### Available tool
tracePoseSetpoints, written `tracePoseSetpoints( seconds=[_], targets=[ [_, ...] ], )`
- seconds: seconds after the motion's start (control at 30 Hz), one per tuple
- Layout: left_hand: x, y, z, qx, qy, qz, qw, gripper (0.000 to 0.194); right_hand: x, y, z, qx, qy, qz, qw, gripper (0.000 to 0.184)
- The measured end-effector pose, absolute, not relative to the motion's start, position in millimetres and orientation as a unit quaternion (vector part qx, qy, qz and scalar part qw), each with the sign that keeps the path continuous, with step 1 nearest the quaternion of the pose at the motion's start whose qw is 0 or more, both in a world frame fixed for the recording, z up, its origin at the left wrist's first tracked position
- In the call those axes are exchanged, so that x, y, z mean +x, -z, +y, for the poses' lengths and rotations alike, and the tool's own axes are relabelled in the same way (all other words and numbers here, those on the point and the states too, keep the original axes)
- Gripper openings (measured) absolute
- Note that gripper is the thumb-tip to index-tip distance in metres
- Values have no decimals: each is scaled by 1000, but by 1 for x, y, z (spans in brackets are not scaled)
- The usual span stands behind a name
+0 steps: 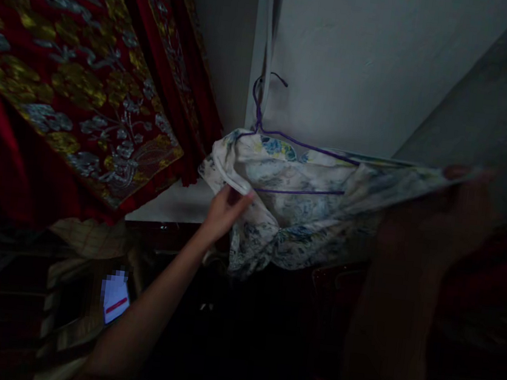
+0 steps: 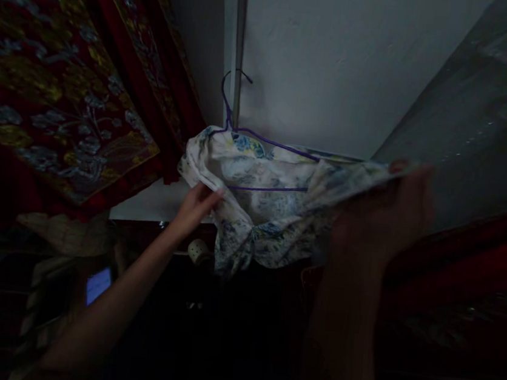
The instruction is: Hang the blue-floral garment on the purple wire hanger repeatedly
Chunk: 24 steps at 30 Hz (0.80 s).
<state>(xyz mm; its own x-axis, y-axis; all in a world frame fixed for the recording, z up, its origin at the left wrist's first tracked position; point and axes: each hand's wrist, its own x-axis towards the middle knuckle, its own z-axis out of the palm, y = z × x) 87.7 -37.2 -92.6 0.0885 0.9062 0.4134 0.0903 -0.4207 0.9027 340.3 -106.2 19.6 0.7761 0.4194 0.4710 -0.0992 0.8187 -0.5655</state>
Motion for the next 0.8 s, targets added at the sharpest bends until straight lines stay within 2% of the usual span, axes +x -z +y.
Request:
tracePoseSetpoints(
  seconds=[0.1,0.17,0.3,0.4,0.47,0.6,0.63,0.73,0.8],
  targets=[
    [82,62,-4,531,-662,394,354,37,358,11,-128,-234,-373,-192,877,45],
    [77,47,16,513,-683,385,350,31,360,38,-136,-241,-464,-124,844,38],
    [65,37,28,441,-702,332,450,5,344,99,-135,-252,-509,30,823,26],
    [50,43,14,339,-688,315,558,11,317,139,-136,-277,-522,70,804,16],
    [35,56,-3,281,-675,302,612,16,295,158,-144,-296,-554,29,778,9],
    [10,105,-52,226,-702,306,601,18,254,178,-161,-347,-595,-134,713,51],
    [9,120,-68,232,-705,313,593,17,245,180,-163,-376,-592,-175,691,55],
    [27,156,-121,251,-684,327,602,17,220,183,-161,-468,-577,-301,598,42],
    [51,163,-156,257,-626,351,647,20,206,179,-158,-460,-625,-361,518,57]
  ],
)
